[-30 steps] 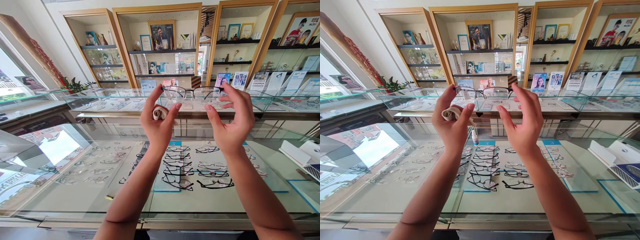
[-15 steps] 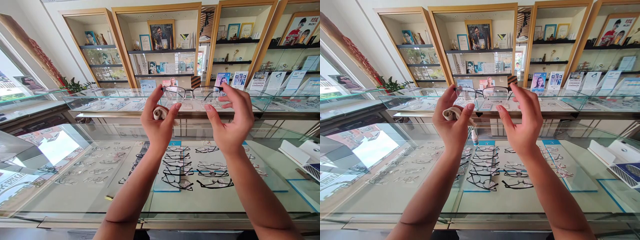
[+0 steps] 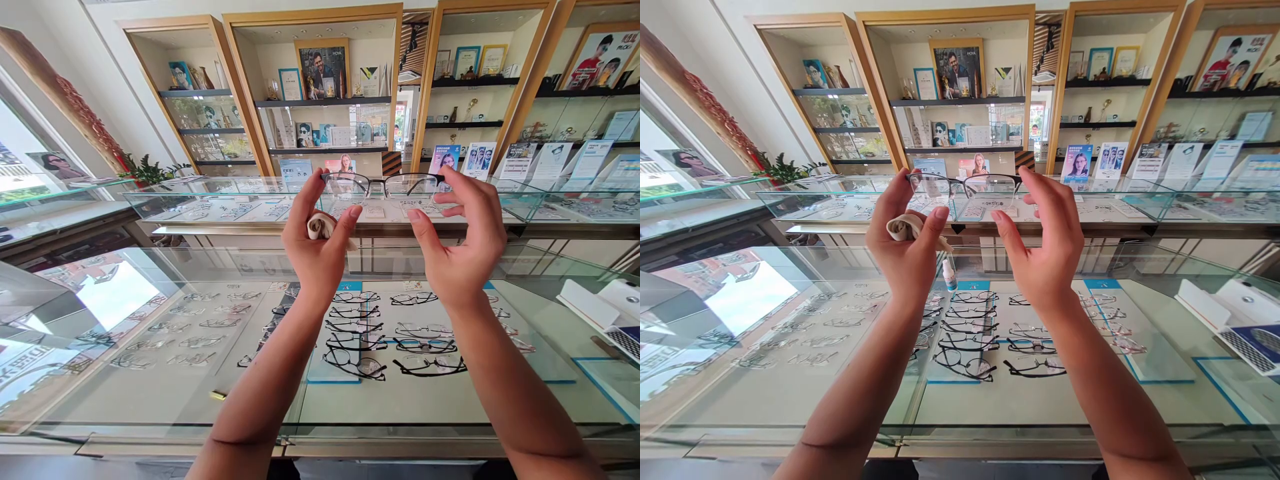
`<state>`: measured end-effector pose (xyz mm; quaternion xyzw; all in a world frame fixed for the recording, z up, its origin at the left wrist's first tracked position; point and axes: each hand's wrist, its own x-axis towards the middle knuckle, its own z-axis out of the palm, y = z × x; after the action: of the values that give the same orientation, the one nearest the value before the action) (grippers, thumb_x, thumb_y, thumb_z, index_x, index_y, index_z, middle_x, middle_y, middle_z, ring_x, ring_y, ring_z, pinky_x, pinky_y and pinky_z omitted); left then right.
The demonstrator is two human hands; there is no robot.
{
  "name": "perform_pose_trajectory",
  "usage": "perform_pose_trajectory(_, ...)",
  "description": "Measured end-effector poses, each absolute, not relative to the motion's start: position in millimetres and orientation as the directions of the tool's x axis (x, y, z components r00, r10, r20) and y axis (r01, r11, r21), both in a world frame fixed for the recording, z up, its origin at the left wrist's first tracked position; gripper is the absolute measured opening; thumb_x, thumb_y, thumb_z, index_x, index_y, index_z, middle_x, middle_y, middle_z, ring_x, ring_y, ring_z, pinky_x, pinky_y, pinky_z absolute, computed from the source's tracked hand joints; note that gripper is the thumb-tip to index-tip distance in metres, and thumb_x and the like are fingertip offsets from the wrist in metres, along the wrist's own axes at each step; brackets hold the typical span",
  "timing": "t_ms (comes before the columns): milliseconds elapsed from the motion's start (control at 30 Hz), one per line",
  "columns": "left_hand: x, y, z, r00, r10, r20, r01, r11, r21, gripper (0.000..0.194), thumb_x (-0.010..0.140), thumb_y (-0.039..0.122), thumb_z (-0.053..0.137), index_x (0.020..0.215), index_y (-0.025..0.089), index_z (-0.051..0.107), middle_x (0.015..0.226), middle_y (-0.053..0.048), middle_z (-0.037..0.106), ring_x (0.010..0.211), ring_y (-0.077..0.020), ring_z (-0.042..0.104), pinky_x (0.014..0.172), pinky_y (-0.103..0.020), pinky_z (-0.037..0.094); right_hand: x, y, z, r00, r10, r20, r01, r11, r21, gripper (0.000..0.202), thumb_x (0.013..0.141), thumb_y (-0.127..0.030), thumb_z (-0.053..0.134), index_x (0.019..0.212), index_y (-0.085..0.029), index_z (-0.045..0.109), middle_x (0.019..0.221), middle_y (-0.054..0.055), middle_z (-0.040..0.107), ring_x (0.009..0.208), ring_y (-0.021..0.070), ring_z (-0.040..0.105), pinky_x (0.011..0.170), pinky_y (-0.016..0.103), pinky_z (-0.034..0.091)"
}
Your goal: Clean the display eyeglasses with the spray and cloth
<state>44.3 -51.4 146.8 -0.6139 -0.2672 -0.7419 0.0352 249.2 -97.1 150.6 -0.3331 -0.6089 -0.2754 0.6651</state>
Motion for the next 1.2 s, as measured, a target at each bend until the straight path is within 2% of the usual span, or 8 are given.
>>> perform_pose_trajectory(167,43.1,-50.7,147.7,-0.234,0.226,0.946,0.411,-0.858,0.307,0.060,0.098,0.038,0.087,0.154,0.038,0.069,0.156,-0.007,0.077,0.142,-0.0316,0.074,0.096,-0.044,0.069,249.7,-96.8,149.9,0.105,0.046,0.993,0.767,0.632,-0.111,0.057,0.108,-0.041,0.068,0.164,-0.041,0.057,0.141,0.011,0.075,0.111,0.0353,0.079,0.093,0.064,0.073)
perform_pose_trajectory(267,41.9,-49.1,146.4,-0.219,0.203,0.955,0.399,-0.874,0.277,0.060,0.097,0.040,0.088,0.154,0.038,0.069,0.155,-0.007,0.077,0.139,-0.0319,0.075,0.095,-0.043,0.067,250.2,-96.8,149.9,0.100,0.059,0.993,0.770,0.627,-0.115,0.057,0.108,-0.041,0.069,0.164,-0.041,0.057,0.138,0.011,0.076,0.110,0.0351,0.080,0.091,0.063,0.073)
perform_pose_trajectory(367,41.4,-48.6,144.7,-0.222,0.219,0.950,0.406,-0.865,0.294,0.058,0.098,0.040,0.087,0.154,0.040,0.069,0.155,-0.007,0.076,0.119,-0.0272,0.080,0.086,-0.041,0.065,250.4,-97.5,150.4,0.102,0.079,0.992,0.775,0.618,-0.129,0.057,0.108,-0.041,0.068,0.164,-0.040,0.057,0.136,0.011,0.077,0.109,0.0351,0.081,0.089,0.061,0.073)
perform_pose_trajectory(467,42.0,-49.6,144.3,-0.262,0.188,0.947,0.457,-0.840,0.293,0.056,0.098,0.043,0.087,0.151,0.037,0.071,0.150,-0.008,0.079,0.093,-0.0214,0.078,0.080,-0.039,0.063,249.8,-98.8,151.1,0.108,0.102,0.989,0.767,0.624,-0.149,0.052,0.109,-0.042,0.067,0.160,-0.040,0.060,0.138,0.012,0.077,0.109,0.0342,0.081,0.089,0.058,0.073)
perform_pose_trajectory(567,42.9,-52.1,145.7,-0.281,0.132,0.951,0.489,-0.833,0.260,0.056,0.095,0.044,0.089,0.147,0.034,0.073,0.144,-0.007,0.081,0.085,-0.0199,0.074,0.080,-0.040,0.062,249.5,-98.7,151.1,0.098,0.128,0.987,0.764,0.626,-0.157,0.051,0.109,-0.044,0.067,0.159,-0.037,0.061,0.140,0.012,0.076,0.114,0.0351,0.081,0.090,0.058,0.073)
perform_pose_trajectory(767,44.9,-59.6,147.7,-0.272,0.074,0.959,0.558,-0.800,0.220,0.058,0.092,0.045,0.092,0.146,0.035,0.073,0.141,-0.007,0.082,0.090,-0.0230,0.075,0.078,-0.041,0.062,252.0,-94.2,148.7,0.087,0.140,0.986,0.751,0.641,-0.157,0.056,0.108,-0.047,0.071,0.161,-0.035,0.060,0.145,0.013,0.075,0.117,0.0357,0.080,0.094,0.060,0.072)
perform_pose_trajectory(1033,42.6,-62.5,147.3,-0.250,0.062,0.966,0.582,-0.788,0.201,0.062,0.092,0.041,0.093,0.150,0.041,0.071,0.140,-0.007,0.081,0.106,-0.0276,0.077,0.083,-0.045,0.065,251.7,-91.7,148.0,0.083,0.151,0.985,0.755,0.635,-0.161,0.054,0.108,-0.047,0.071,0.159,-0.033,0.061,0.143,0.012,0.077,0.113,0.0325,0.081,0.087,0.053,0.073)
perform_pose_trajectory(1200,42.9,-64.2,148.9,-0.248,0.051,0.967,0.579,-0.793,0.190,0.059,0.092,0.041,0.093,0.148,0.040,0.072,0.138,-0.006,0.082,0.107,-0.0287,0.076,0.086,-0.047,0.066,252.0,-90.5,147.4,0.088,0.151,0.985,0.745,0.646,-0.165,0.054,0.107,-0.047,0.072,0.158,-0.032,0.062,0.143,0.012,0.078,0.111,0.0318,0.081,0.086,0.052,0.072)
